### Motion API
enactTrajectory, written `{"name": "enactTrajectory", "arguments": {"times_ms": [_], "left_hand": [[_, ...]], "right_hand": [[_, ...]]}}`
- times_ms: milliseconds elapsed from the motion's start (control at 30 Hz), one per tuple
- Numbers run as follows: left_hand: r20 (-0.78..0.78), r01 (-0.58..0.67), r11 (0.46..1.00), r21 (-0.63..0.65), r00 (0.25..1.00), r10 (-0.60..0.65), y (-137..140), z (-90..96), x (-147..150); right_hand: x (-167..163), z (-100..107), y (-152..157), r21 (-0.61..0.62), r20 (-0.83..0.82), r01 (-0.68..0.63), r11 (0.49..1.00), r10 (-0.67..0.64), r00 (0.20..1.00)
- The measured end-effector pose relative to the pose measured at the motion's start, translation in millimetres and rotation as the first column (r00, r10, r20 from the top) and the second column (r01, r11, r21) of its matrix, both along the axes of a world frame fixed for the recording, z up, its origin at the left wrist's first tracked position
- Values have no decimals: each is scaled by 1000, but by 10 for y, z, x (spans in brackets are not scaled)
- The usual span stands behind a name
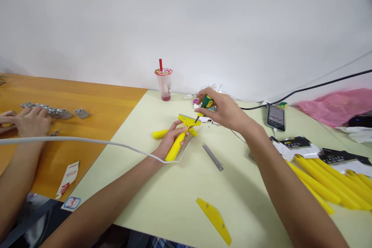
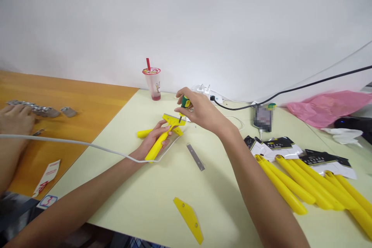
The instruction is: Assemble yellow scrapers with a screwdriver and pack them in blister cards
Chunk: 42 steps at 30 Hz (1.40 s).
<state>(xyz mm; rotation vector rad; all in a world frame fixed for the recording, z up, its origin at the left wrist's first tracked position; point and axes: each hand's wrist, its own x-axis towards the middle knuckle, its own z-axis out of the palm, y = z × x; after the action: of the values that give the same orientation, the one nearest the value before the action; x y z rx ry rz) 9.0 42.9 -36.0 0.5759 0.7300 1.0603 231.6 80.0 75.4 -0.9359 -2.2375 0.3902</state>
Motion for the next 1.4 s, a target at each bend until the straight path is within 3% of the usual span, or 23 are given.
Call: {"name": "enactTrajectory", "arguments": {"times_ms": [100, 300, 600, 700, 867, 1100, 1400], "left_hand": [[21, 1, 1000, 6, 1000, -1, 10, -36, -17], [74, -11, 1000, 14, 997, 10, 35, -64, -19], [72, -23, 1000, -10, 997, 24, 17, -41, 2], [91, -45, 999, -30, 995, 48, 23, -29, 0], [74, -74, 997, -29, 994, 76, 13, 16, 1], [35, -38, 999, -3, 999, 38, -9, 17, 5], [3, -53, 998, 30, 999, 53, 2, 42, 24]], "right_hand": [[16, 25, -8, 65, 38, -29, 997, 26, 999], [35, 95, -62, -126, -42, -61, 990, 57, 998], [38, 55, -29, -71, 10, 12, 997, -11, 1000], [71, 85, -47, -114, 44, -33, 993, 38, 998], [89, 89, -33, -155, -82, -115, 981, 103, 991], [66, 44, 21, -90, -68, 45, 995, -51, 996], [79, 83, -4, 8, 21, 106, 994, -106, 994]]}}
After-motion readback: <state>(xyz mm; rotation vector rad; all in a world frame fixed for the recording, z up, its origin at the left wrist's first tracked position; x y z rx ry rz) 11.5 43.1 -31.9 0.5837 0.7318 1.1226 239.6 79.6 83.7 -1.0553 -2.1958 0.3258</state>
